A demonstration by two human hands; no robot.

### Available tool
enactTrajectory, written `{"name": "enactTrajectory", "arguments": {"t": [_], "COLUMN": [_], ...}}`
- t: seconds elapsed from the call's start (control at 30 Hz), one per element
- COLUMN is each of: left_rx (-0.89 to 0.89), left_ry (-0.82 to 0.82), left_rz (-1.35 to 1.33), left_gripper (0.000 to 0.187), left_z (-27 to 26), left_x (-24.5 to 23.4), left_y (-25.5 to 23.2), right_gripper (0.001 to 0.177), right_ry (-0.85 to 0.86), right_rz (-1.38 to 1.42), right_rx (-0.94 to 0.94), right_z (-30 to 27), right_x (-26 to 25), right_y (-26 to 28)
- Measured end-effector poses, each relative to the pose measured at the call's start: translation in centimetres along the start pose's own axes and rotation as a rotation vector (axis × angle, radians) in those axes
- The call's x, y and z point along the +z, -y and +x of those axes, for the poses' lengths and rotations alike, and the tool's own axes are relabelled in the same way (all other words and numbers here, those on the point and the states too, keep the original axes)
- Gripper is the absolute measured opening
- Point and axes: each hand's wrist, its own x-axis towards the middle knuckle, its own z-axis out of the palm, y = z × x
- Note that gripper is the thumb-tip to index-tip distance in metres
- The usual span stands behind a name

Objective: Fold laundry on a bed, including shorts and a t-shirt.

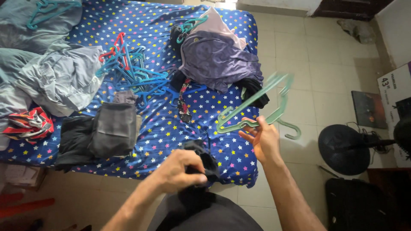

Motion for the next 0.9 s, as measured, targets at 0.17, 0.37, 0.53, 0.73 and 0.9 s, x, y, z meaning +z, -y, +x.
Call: {"name": "enactTrajectory", "arguments": {"t": [0.17,0.37,0.53,0.73,0.9], "left_rx": [-0.137,-0.221,-0.267,-0.413,-0.315], "left_ry": [0.011,-0.042,-0.204,-0.701,-0.772], "left_rz": [-0.222,-0.291,-0.315,-0.558,-1.165], "left_gripper": [0.022,0.020,0.015,0.011,0.029], "left_z": [-2.4,-3.6,-3.0,-0.5,1.7], "left_x": [0.6,-0.4,-0.1,0.7,0.9], "left_y": [-1.9,-2.6,-3.7,-3.9,-4.0], "right_gripper": [0.027,0.026,0.059,0.050,0.033], "right_ry": [-0.018,0.286,0.328,0.370,0.550], "right_rz": [0.046,0.198,0.218,-0.293,-1.066], "right_rx": [0.318,0.302,0.282,0.104,0.284], "right_z": [7.1,12.6,6.4,3.2,-8.3], "right_x": [-6.4,-2.0,11.7,12.4,15.9], "right_y": [-8.3,-7.4,7.2,7.8,8.7]}}
